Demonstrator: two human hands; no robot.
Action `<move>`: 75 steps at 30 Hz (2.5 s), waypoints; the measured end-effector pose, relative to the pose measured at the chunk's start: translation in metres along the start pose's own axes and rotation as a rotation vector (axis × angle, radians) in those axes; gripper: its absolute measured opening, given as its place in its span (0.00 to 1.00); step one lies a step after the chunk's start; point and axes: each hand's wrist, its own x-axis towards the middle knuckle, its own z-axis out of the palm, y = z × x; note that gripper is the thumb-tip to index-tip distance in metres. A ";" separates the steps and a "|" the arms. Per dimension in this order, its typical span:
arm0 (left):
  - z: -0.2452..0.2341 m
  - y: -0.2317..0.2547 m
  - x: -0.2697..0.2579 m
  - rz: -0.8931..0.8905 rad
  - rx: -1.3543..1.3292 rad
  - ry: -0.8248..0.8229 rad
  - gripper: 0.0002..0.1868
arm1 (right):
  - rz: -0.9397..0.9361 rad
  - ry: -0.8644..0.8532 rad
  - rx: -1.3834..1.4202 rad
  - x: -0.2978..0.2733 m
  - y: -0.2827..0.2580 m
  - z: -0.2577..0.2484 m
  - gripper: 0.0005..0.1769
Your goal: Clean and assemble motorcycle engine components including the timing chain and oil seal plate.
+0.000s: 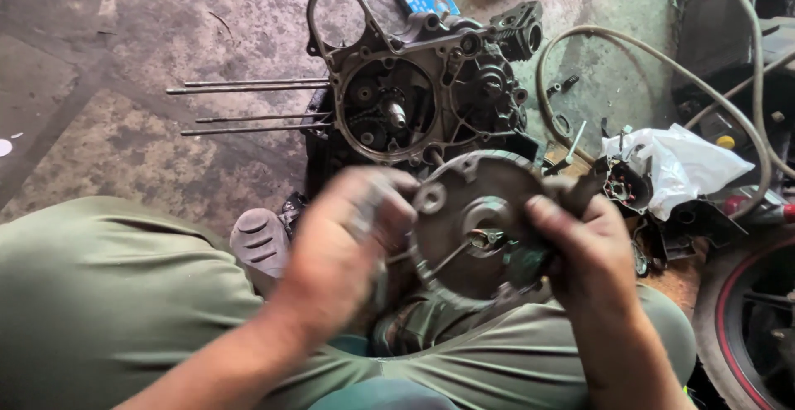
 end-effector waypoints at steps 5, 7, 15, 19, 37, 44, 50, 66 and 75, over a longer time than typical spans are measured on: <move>0.032 0.071 -0.007 0.378 0.061 0.144 0.20 | -0.082 -0.015 -0.038 0.008 0.006 -0.009 0.16; 0.051 0.087 -0.005 0.564 0.133 0.026 0.17 | -0.062 -0.053 -0.050 0.006 0.011 -0.001 0.16; 0.069 0.089 0.030 0.942 1.127 -0.128 0.18 | 0.203 0.205 0.300 -0.008 -0.016 0.029 0.18; 0.063 0.053 0.024 0.929 1.300 -0.130 0.15 | -0.040 -0.026 0.247 0.016 0.036 -0.020 0.19; 0.057 0.034 0.033 0.834 1.577 0.127 0.24 | -0.310 -0.069 0.206 0.007 0.027 -0.012 0.13; 0.063 0.013 0.014 0.719 1.252 -0.153 0.17 | -0.310 0.054 0.199 0.015 0.035 -0.025 0.08; 0.045 0.015 0.003 0.753 1.340 -0.180 0.16 | -0.368 0.160 0.123 0.013 0.015 -0.008 0.07; 0.031 0.026 0.003 0.376 0.933 -0.258 0.12 | -0.386 0.230 0.250 0.011 0.020 -0.007 0.07; 0.003 -0.032 0.024 -0.203 -0.116 0.098 0.17 | -0.237 0.044 0.392 -0.002 0.015 -0.008 0.09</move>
